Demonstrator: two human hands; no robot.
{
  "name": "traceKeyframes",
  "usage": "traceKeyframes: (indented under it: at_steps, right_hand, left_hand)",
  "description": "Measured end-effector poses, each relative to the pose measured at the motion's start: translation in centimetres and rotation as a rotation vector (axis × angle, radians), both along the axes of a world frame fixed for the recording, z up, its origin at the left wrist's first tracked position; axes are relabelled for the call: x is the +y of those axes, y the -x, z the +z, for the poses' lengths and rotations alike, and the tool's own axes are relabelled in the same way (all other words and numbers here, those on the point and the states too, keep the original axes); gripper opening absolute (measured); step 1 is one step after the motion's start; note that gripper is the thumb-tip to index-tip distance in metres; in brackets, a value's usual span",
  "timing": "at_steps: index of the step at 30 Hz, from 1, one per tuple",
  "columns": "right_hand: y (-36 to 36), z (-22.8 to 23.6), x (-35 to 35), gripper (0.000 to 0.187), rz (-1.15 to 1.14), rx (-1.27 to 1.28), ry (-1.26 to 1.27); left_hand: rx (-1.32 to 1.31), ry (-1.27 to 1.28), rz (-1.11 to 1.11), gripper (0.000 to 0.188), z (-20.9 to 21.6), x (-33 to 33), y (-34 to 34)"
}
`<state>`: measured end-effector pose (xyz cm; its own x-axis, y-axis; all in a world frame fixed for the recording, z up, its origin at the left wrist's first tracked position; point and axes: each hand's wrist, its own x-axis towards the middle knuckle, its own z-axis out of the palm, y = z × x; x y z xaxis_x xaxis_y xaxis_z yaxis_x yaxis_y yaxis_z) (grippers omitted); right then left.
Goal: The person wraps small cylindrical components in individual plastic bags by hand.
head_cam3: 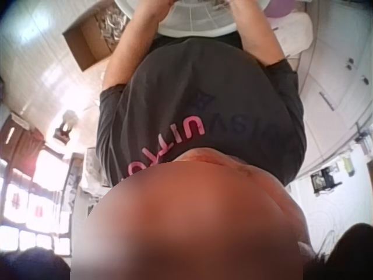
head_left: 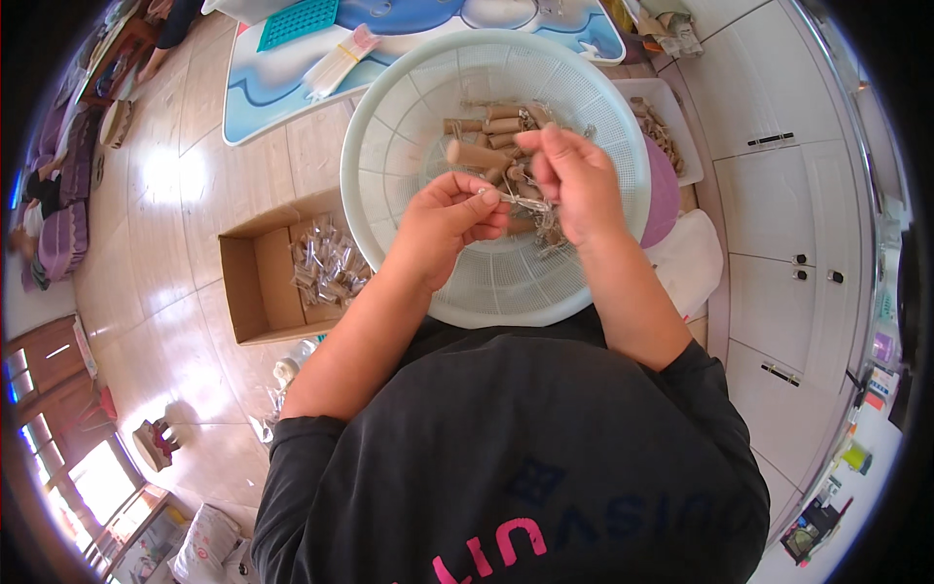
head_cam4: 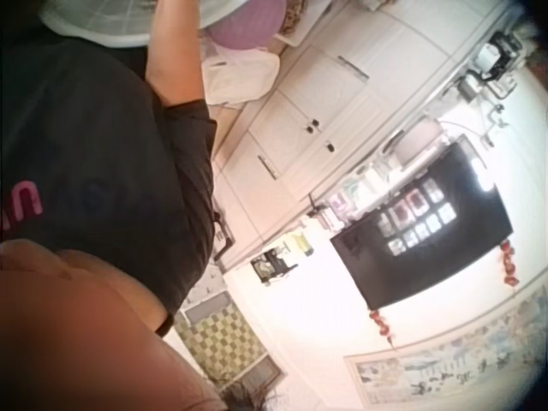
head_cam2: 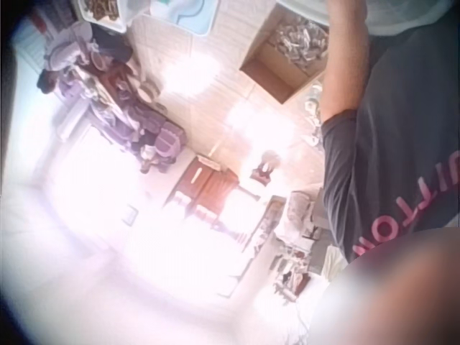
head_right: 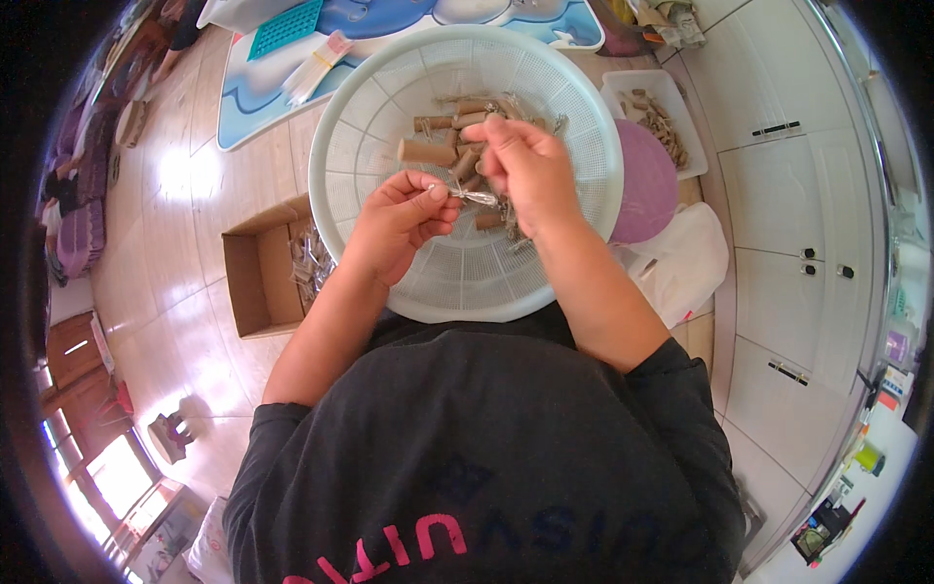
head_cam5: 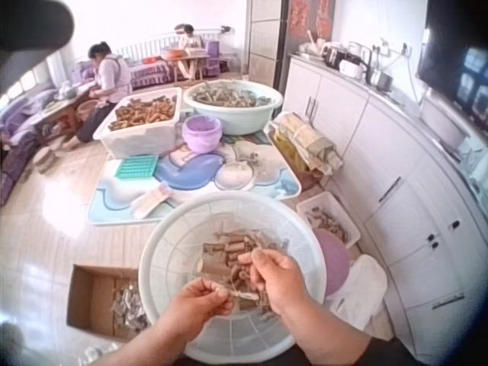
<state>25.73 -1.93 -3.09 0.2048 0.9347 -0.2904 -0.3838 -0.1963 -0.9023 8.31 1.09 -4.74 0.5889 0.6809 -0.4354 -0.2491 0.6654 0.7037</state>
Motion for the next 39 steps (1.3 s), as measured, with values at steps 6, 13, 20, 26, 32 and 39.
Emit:
traceKeyframes:
  at_steps: [6,13,20,26,32,39]
  right_hand:
    - [0.3,1.1,-1.7,0.020,0.030,-0.371,-0.241]
    - [0.2,0.5,-2.4,0.014,0.118,-0.352,0.049]
    - [0.1,0.8,-2.0,0.015,0.055,-0.009,0.089]
    - [0.2,0.7,-2.2,0.015,0.056,0.003,0.085]
    - [0.7,0.7,-2.3,0.016,0.120,-0.029,0.101]
    - [0.7,0.7,-2.5,0.016,0.168,-0.028,0.113]
  left_hand:
    - [-0.001,0.002,0.092,0.012,0.0,-0.1,0.1]
    - [0.001,-0.001,0.073,0.016,0.6,-0.4,-0.2]
    - [0.150,-0.533,0.033,0.023,0.1,-1.2,-0.2]
    - [-0.022,-0.306,-0.042,0.024,0.9,-0.9,-0.3]
    - [-0.011,-0.290,0.076,0.025,1.3,-1.0,-0.4]
    - [0.187,-0.402,0.148,0.016,0.9,-1.3,-0.5]
